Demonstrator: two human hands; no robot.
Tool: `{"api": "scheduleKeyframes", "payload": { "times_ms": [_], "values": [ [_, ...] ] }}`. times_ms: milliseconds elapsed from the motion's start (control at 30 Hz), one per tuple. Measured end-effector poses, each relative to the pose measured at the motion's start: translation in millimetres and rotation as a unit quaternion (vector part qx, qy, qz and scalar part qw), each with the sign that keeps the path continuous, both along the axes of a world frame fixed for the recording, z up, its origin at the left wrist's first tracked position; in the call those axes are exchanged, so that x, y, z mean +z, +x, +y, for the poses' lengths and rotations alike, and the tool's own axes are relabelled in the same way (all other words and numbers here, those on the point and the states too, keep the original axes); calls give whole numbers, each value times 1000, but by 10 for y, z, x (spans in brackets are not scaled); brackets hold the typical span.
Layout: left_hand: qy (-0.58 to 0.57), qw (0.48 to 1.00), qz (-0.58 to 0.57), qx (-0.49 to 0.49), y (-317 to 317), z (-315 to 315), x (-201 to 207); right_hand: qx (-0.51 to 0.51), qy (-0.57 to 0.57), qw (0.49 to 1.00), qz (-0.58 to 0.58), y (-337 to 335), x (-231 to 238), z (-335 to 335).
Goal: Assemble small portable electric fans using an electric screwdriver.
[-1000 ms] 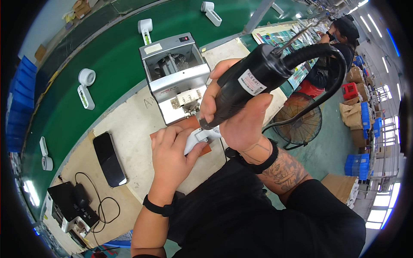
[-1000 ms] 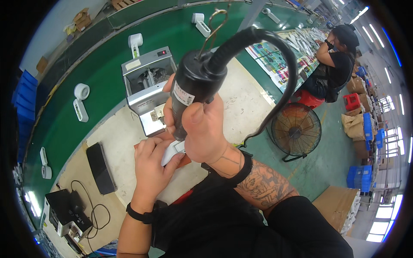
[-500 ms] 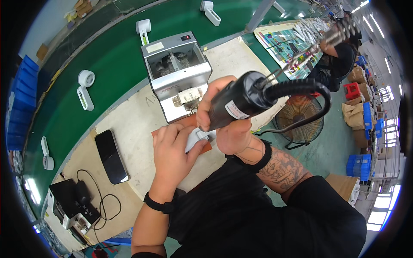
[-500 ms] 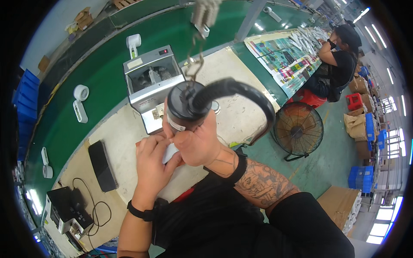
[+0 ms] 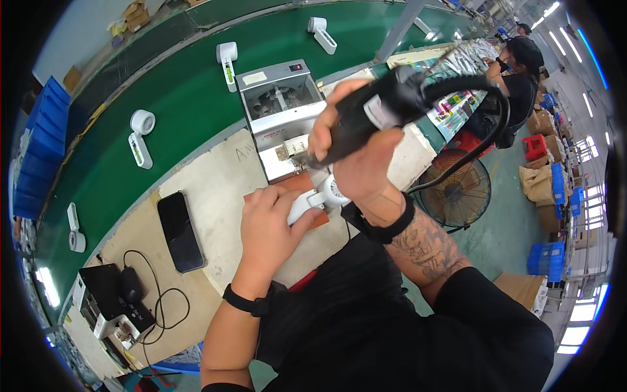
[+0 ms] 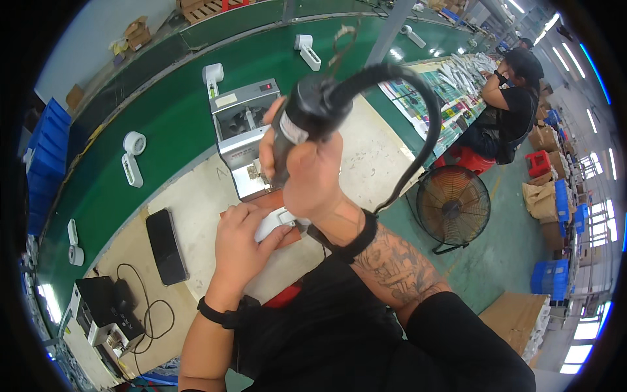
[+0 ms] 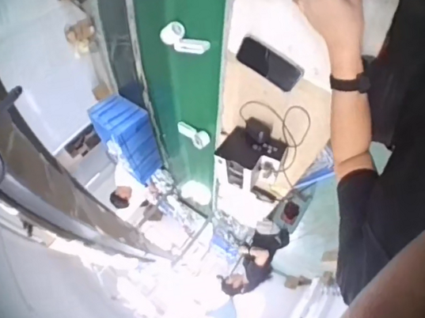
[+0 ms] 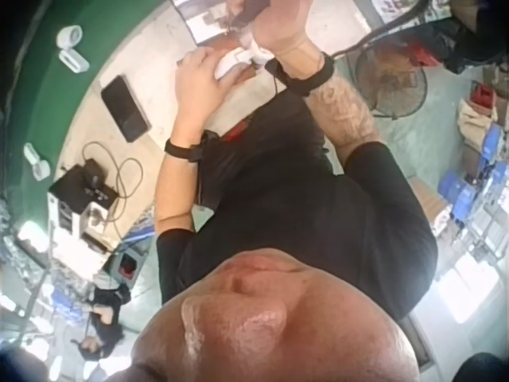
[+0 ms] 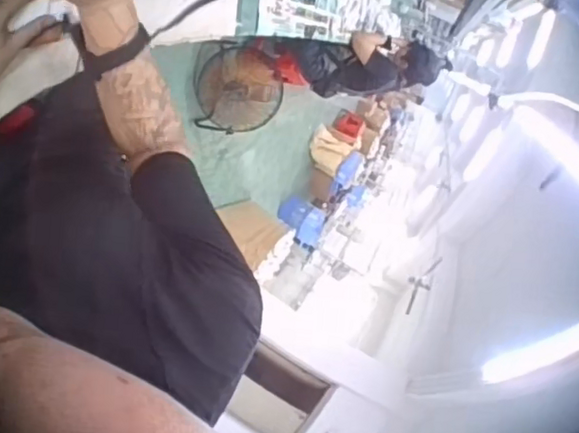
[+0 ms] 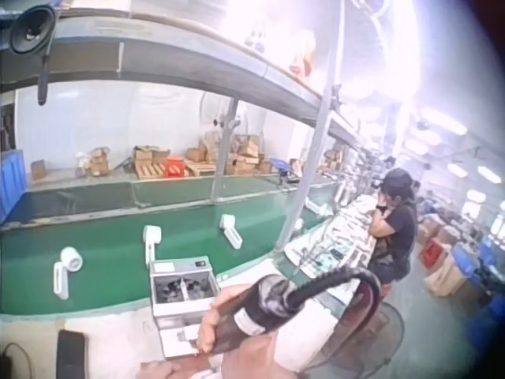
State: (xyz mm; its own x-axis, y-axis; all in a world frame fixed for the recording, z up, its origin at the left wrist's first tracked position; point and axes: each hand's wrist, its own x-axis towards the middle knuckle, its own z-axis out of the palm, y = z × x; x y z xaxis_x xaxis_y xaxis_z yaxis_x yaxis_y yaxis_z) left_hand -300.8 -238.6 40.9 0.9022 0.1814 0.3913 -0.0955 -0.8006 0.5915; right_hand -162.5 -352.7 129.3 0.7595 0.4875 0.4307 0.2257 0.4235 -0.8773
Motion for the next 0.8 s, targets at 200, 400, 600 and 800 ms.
{"api": "scheduleKeyframes", "payload": {
  "times_ms": [200, 400, 600, 800],
  "values": [
    [-18, 999, -28, 9, -32, 60, -79, -17, 18, 999, 38, -21, -247, 214],
    [-15, 1000, -12, 1, -31, 164, -51, -66, -2, 998, -10, 14, -261, 287],
    [-3, 999, -42, 14, 37, 203, -123, -106, -6, 994, -13, 22, -223, 418],
    [-9, 1000, -2, 6, 99, 163, -85, -130, -65, 989, 9, 35, -194, 394]
  ]
}}
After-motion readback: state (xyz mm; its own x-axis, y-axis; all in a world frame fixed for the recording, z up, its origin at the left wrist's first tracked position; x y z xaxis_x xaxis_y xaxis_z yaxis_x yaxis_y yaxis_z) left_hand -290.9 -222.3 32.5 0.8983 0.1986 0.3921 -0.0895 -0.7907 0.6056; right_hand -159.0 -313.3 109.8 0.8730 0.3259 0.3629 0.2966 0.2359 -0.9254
